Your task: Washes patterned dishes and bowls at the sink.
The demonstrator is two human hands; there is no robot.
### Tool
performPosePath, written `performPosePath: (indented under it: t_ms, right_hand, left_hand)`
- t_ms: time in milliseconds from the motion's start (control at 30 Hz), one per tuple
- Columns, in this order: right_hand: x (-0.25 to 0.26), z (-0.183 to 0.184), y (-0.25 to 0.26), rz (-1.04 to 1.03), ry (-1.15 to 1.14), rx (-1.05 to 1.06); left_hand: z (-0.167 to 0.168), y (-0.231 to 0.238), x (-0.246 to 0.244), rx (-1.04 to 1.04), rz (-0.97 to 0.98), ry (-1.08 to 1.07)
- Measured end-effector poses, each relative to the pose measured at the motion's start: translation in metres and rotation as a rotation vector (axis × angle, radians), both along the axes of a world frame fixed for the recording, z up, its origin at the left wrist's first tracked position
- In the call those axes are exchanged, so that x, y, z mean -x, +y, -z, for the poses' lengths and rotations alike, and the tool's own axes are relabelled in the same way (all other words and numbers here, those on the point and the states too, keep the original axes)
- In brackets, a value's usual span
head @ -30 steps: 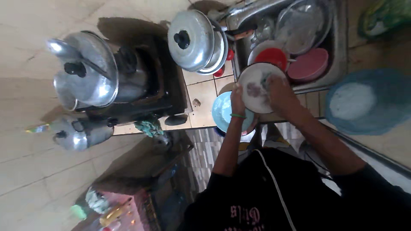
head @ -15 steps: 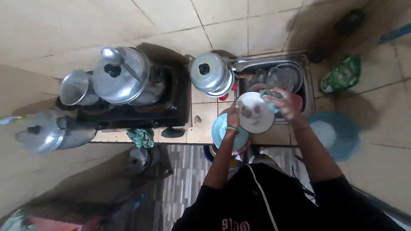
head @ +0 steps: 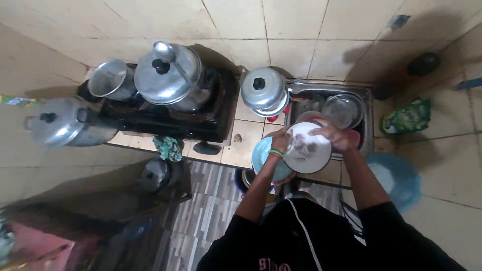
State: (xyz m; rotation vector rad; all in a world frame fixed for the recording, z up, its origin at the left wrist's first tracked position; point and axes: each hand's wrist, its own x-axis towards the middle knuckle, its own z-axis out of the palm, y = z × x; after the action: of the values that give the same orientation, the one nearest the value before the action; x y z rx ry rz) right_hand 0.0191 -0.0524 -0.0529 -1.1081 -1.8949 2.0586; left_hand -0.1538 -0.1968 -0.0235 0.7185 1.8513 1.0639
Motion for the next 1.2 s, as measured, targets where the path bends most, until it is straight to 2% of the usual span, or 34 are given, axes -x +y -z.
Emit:
performPosePath:
  t_ms: [67, 133, 200, 267, 300, 433, 533, 633, 733, 833, 900, 1000, 1067, 1133, 1200]
  right_hand:
    - [0.001, 0.011, -0.020, 0.300, -0.027, 0.009]
    - [0.011, 0.020, -0.048, 0.592, 0.005, 0.070]
    - [0.019, 0.023, -0.073, 0.730, 0.046, 0.149]
    - [0.017, 0.024, -0.069, 0.703, 0.051, 0.146]
    - [0.011, 0.026, -0.059, 0.641, 0.023, 0.099]
    - [-0.013, 0.014, 0.001, 0.246, -0.062, -0.060]
    - [-0.003, -0.012, 0.021, 0.056, -0.143, -0.182]
    - [-0.004, -0.022, 0.009, 0.161, -0.084, -0.177]
    - [-0.001, -0.019, -0.034, 0.448, -0.011, -0.038]
    - [0.019, 0.003, -0.060, 0.691, -0.016, 0.098]
    - [0.016, 0.007, -0.053, 0.622, -0.067, 0.111]
    - [-0.008, 0.009, -0.027, 0.357, -0.032, -0.002]
    - [-0.013, 0.011, -0.015, 0.303, 0.016, -0.083]
    - [-0.006, -0.001, -0.019, 0.369, -0.015, -0.120]
    - [0.006, -0.015, -0.037, 0.491, -0.012, -0.094]
  left_hand:
    - [0.007, -0.005, -0.004, -0.011, -0.140, -0.012]
    - [0.015, 0.000, -0.017, -0.060, -0.373, -0.031]
    - [0.013, 0.006, -0.041, -0.095, -0.594, -0.066]
    - [0.007, 0.009, -0.054, -0.115, -0.672, -0.137]
    - [0.007, 0.006, -0.054, -0.114, -0.636, -0.174]
    - [0.022, 0.001, -0.016, -0.038, -0.202, -0.121]
    - [0.020, 0.022, 0.004, -0.084, -0.025, -0.086]
    - [0.019, 0.025, 0.002, -0.189, -0.132, -0.101]
    - [0.018, 0.019, -0.014, -0.217, -0.465, -0.164]
    - [0.027, 0.018, -0.041, -0.206, -0.755, -0.195]
    - [0.032, 0.015, -0.047, -0.163, -0.745, -0.205]
    - [0.033, 0.009, -0.023, -0.106, -0.479, -0.133]
    - [0.029, 0.015, -0.009, -0.110, -0.370, -0.060]
    - [0.025, 0.020, -0.010, -0.147, -0.433, -0.058]
    - [0.026, 0.025, -0.019, -0.148, -0.591, -0.103]
